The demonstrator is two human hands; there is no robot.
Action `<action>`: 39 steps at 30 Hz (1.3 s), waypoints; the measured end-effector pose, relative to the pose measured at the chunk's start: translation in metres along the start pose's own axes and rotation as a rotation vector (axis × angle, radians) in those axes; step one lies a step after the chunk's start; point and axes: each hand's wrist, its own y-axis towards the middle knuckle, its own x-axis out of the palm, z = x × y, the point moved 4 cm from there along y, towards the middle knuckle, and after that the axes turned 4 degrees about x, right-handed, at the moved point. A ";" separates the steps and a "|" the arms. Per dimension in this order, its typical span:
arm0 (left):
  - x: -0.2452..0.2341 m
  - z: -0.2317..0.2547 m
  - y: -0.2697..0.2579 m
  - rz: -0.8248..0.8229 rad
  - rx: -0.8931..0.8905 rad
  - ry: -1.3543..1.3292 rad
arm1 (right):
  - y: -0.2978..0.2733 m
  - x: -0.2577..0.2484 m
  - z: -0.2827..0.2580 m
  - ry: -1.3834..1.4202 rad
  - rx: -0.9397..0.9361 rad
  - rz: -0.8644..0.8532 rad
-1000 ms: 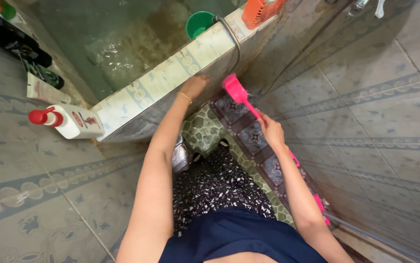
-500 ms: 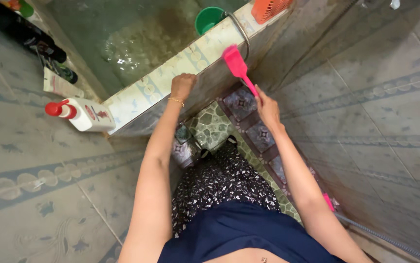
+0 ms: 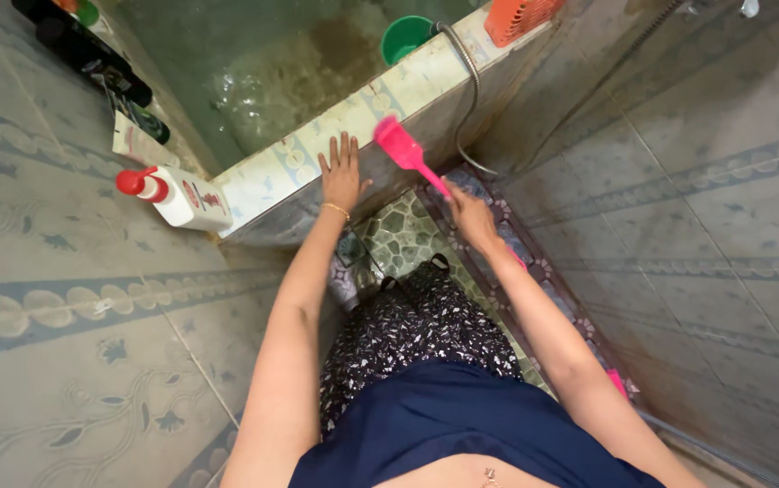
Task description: The person scrubs the ledge of a concrete water basin with a pink brush and then rinses the ledge using water from a green plastic scoop.
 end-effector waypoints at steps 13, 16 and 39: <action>-0.013 -0.001 -0.001 -0.219 0.002 -0.065 | 0.022 -0.008 0.038 -0.132 0.309 -0.039; -0.011 -0.001 0.000 -0.221 0.003 -0.050 | 0.003 0.007 0.012 -0.058 0.234 -0.016; -0.005 -0.001 0.005 -0.207 -0.017 -0.057 | 0.013 0.004 0.024 -0.218 0.196 -0.025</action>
